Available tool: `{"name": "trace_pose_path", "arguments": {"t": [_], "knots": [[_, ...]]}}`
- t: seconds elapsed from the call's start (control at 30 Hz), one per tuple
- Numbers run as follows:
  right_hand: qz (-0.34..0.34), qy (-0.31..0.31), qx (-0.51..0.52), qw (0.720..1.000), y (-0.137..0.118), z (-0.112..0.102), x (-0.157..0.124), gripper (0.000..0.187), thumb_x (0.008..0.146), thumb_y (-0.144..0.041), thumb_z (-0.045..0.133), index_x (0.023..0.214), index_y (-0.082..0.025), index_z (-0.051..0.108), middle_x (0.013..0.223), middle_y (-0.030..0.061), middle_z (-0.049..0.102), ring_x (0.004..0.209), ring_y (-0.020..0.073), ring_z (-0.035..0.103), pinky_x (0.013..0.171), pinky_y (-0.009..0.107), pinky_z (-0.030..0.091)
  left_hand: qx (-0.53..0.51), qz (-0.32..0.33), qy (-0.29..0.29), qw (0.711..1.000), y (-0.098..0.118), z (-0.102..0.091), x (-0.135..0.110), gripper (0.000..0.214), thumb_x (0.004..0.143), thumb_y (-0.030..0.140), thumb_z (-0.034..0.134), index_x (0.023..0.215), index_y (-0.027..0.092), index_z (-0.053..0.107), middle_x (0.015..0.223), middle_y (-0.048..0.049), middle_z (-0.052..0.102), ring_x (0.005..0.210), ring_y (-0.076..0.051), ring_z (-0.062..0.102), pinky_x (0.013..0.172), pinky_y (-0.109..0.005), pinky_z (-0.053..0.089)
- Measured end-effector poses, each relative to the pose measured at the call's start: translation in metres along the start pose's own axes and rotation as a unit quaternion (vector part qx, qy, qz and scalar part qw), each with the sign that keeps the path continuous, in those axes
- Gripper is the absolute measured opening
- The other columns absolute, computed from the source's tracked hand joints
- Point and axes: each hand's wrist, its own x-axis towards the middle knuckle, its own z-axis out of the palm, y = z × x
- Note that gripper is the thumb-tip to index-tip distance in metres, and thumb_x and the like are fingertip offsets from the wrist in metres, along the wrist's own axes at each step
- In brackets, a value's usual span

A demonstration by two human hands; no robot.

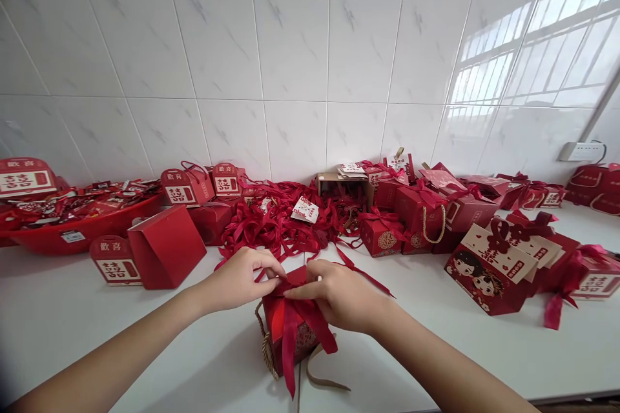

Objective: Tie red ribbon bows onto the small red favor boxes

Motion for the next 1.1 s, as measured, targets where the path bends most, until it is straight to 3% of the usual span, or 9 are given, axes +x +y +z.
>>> {"name": "trace_pose_path", "arguments": {"t": [0.1, 0.23, 0.37, 0.47, 0.6, 0.7, 0.83, 0.93, 1.1], "knots": [[-0.024, -0.009, -0.078, 0.997, 0.004, 0.006, -0.002, 0.036, 0.089, -0.017, 0.051, 0.115, -0.036, 0.067, 0.076, 0.0055, 0.055, 0.068, 0.0175, 0.047, 0.06, 0.028, 0.036, 0.027, -0.03, -0.006, 0.999, -0.005, -0.002, 0.001, 0.023, 0.071, 0.019, 0.057, 0.085, 0.023, 0.075, 0.072, -0.001, 0.069, 0.065, -0.017, 0.061, 0.06, -0.024, 0.045], [-0.048, 0.006, -0.076, 0.996, 0.009, 0.011, -0.001, 0.033, 0.089, -0.019, 0.053, 0.113, -0.037, 0.068, 0.074, 0.0052, 0.053, 0.068, 0.0171, 0.045, 0.059, 0.028, 0.033, 0.058, -0.016, -0.077, 0.995, -0.001, -0.007, 0.0, 0.026, 0.075, 0.019, 0.052, 0.093, 0.024, 0.07, 0.073, 0.0016, 0.063, 0.065, -0.014, 0.055, 0.061, -0.023, 0.041], [-0.055, 0.026, -0.044, 0.997, 0.008, 0.012, -0.001, 0.032, 0.091, -0.021, 0.049, 0.111, -0.037, 0.069, 0.075, 0.0057, 0.054, 0.068, 0.0164, 0.044, 0.059, 0.027, 0.032, 0.073, 0.009, -0.146, 0.987, 0.004, -0.011, -0.001, 0.008, 0.077, 0.025, 0.057, 0.082, 0.021, 0.062, 0.083, 0.0, 0.061, 0.079, -0.016, 0.055, 0.069, -0.025, 0.042], [-0.051, 0.035, -0.019, 0.998, 0.006, 0.012, -0.001, 0.03, 0.091, -0.023, 0.05, 0.11, -0.035, 0.07, 0.075, 0.0057, 0.054, 0.067, 0.016, 0.043, 0.059, 0.027, 0.032, 0.088, -0.013, -0.173, 0.981, 0.001, -0.01, 0.002, 0.019, 0.075, 0.038, 0.064, 0.084, 0.022, 0.058, 0.094, -0.0026, 0.055, 0.092, -0.021, 0.052, 0.073, -0.028, 0.044], [-0.039, 0.037, 0.013, 0.998, 0.006, 0.014, -0.002, 0.031, 0.09, -0.019, 0.051, 0.108, -0.033, 0.071, 0.076, 0.0052, 0.051, 0.068, 0.0155, 0.043, 0.059, 0.027, 0.033, 0.017, -0.005, -0.19, 0.982, -0.007, -0.007, 0.006, 0.013, 0.078, 0.034, 0.062, 0.08, 0.022, 0.056, 0.118, -0.0039, 0.05, 0.111, -0.022, 0.048, 0.094, -0.032, 0.04], [-0.035, 0.04, 0.049, 0.997, 0.01, 0.016, -0.003, 0.039, 0.086, -0.008, 0.048, 0.105, -0.032, 0.073, 0.076, 0.0045, 0.047, 0.07, 0.0155, 0.043, 0.06, 0.026, 0.035, -0.003, 0.001, -0.169, 0.986, -0.01, -0.006, 0.009, 0.014, 0.081, 0.032, 0.058, 0.073, 0.022, 0.054, 0.121, -0.0039, 0.053, 0.118, -0.022, 0.044, 0.101, -0.035, 0.034], [-0.032, 0.04, 0.071, 0.996, 0.013, 0.018, -0.004, 0.043, 0.084, -0.004, 0.046, 0.1, -0.031, 0.075, 0.075, 0.0043, 0.045, 0.072, 0.0164, 0.044, 0.061, 0.027, 0.036, 0.038, 0.008, -0.1, 0.994, -0.011, -0.003, 0.007, 0.02, 0.079, 0.034, 0.059, 0.067, 0.021, 0.051, 0.111, -0.006, 0.059, 0.115, -0.026, 0.043, 0.099, -0.039, 0.034], [-0.031, 0.043, 0.09, 0.995, 0.013, 0.018, -0.004, 0.041, 0.084, -0.004, 0.045, 0.096, -0.029, 0.075, 0.078, 0.0051, 0.048, 0.075, 0.017, 0.046, 0.063, 0.028, 0.038, -0.03, 0.001, -0.066, 0.997, -0.008, 0.005, 0.004, 0.022, 0.079, 0.034, 0.059, 0.068, 0.021, 0.047, 0.103, -0.0043, 0.063, 0.103, -0.022, 0.05, 0.091, -0.034, 0.039], [0.008, 0.077, 0.151, 0.986, 0.012, 0.017, -0.004, 0.029, 0.085, -0.005, 0.043, 0.093, -0.022, 0.066, 0.082, 0.0037, 0.052, 0.073, 0.0147, 0.048, 0.065, 0.027, 0.041, -0.105, -0.068, 0.005, 0.992, -0.001, 0.028, 0.001, 0.025, 0.079, 0.037, 0.058, 0.064, 0.02, 0.047, 0.077, -0.0012, 0.063, 0.075, -0.017, 0.054, 0.072, -0.028, 0.042]]}}
